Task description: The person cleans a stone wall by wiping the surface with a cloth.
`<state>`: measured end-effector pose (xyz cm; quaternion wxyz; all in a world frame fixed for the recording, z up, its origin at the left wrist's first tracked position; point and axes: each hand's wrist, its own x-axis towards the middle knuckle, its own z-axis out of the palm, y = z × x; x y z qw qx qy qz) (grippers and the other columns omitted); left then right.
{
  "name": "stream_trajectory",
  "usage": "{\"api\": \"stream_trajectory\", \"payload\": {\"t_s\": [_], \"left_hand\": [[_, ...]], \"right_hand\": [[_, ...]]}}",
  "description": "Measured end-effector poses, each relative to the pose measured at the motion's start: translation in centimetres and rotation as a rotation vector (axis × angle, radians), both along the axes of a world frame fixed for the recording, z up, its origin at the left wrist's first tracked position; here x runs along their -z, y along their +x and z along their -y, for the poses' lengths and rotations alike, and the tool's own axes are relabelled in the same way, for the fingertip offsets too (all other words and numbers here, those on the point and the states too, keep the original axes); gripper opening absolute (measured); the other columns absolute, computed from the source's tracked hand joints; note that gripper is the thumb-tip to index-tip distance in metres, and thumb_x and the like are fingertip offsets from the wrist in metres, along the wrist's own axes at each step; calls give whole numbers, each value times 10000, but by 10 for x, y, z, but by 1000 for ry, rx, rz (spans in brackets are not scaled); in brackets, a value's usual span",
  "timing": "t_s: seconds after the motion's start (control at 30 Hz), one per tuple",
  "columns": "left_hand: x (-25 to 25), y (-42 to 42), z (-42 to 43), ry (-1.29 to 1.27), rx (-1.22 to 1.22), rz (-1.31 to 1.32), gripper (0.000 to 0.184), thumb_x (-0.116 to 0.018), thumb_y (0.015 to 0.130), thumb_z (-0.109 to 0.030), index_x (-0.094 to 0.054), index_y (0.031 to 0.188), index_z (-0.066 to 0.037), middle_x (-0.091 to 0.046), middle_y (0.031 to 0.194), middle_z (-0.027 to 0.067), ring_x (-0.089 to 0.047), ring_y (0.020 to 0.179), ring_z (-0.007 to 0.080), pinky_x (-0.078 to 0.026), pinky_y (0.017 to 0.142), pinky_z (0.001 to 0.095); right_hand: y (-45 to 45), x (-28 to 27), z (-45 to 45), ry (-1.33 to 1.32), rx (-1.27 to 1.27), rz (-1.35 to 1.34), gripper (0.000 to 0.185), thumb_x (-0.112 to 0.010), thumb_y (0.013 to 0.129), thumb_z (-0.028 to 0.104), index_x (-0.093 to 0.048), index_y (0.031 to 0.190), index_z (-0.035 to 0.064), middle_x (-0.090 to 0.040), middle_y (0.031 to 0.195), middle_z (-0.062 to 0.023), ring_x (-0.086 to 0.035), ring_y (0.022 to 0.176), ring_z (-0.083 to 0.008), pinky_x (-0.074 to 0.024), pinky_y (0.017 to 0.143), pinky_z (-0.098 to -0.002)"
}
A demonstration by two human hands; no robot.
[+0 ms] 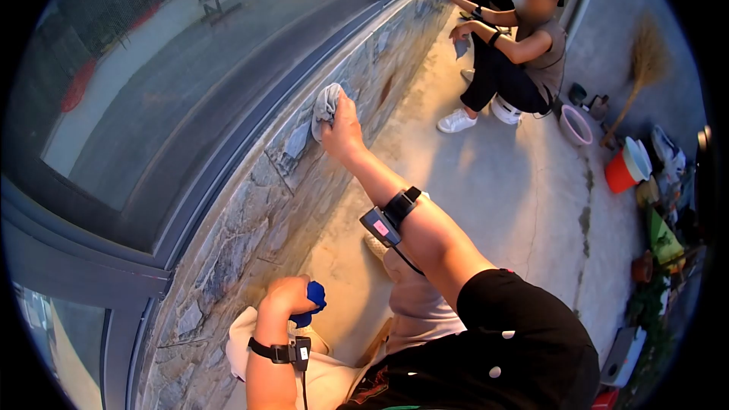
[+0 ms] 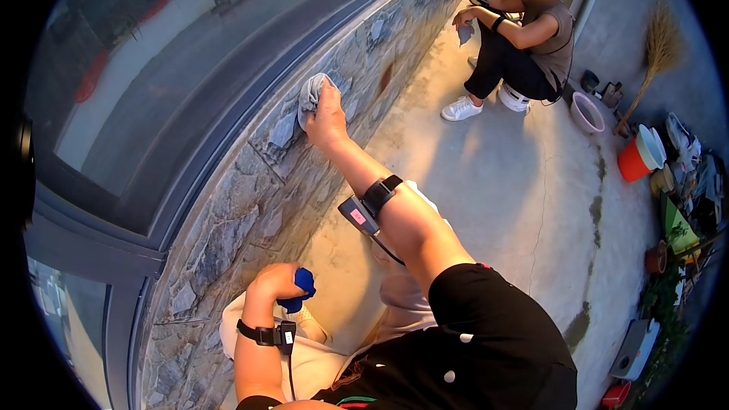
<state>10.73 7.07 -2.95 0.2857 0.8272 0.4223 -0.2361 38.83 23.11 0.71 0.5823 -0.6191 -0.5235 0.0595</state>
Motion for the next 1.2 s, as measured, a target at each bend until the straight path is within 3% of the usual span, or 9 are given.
{"api": "stream_trajectory", "payload": {"t_s": [0.17,0.23,0.5,0.63,0.67,0.77,0.83,1.0,1.2], "left_hand": [[-10,-1,-1,-31,-41,-32,541,-803,685,-497,-704,1031,-93,-739,990,172,-705,949,368,-550,844,448],[-10,-4,-1,-20,-62,-27,547,-807,682,-501,-703,1033,-94,-738,1000,172,-703,959,369,-550,846,447],[-1,-8,0,-11,-45,1,562,-804,670,-502,-704,1044,-94,-735,1016,180,-702,969,362,-551,851,441],[-4,4,-3,-55,-18,-56,584,-805,666,-498,-707,1071,-89,-733,1031,188,-702,978,361,-551,855,430],[-3,6,-4,-52,-13,-56,584,-805,666,-498,-707,1071,-89,-733,1031,188,-702,978,361,-551,855,430],[3,8,-3,-99,-35,-50,594,-813,668,-490,-708,1088,-84,-733,1038,192,-707,980,354,-551,854,422],[4,10,-5,-48,-38,-18,594,-821,676,-479,-703,1100,-80,-733,1042,193,-712,977,341,-551,850,417],[18,6,-9,-69,-41,42,613,-838,677,-497,-681,1105,-87,-735,1019,178,-712,960,336,-553,839,419],[2,5,0,17,-15,2,578,-820,679,-507,-695,1070,-100,-737,1030,165,-705,967,357,-550,856,441]], "right_hand": [[22,6,-21,-37,24,-58,689,-602,812,-24,-370,1458,41,-480,1320,-251,-486,1280,-444,-428,1068,-447],[23,6,-24,-265,192,-227,609,-587,826,2,-414,1409,6,-498,1316,-273,-505,1258,-456,-434,1068,-452],[12,25,-9,-678,74,-237,540,-597,806,81,-459,1304,-75,-625,1246,-312,-598,1230,-410,-471,1046,-415],[-7,23,18,-760,-199,-328,469,-613,808,97,-533,1239,-73,-661,1175,-295,-679,1069,-421,-559,907,-423],[-16,5,36,-721,-254,-358,423,-611,816,116,-560,1188,-77,-677,1120,-287,-707,964,-427,-585,818,-437],[-32,44,35,-530,-270,-185,459,-600,844,170,-522,1225,-74,-653,1158,-284,-632,1146,-426,-512,964,-457],[-40,28,46,-465,-320,-207,484,-598,850,182,-509,1258,-64,-632,1210,-284,-578,1229,-424,-464,1031,-454],[-40,19,43,-418,-357,-355,470,-611,834,116,-515,1269,-32,-645,1220,-248,-604,1211,-380,-473,1017,-429],[-23,11,32,-335,-228,-215,429,-617,836,77,-508,1246,13,-637,1180,-250,-604,1169,-421,-477,998,-460]]}}
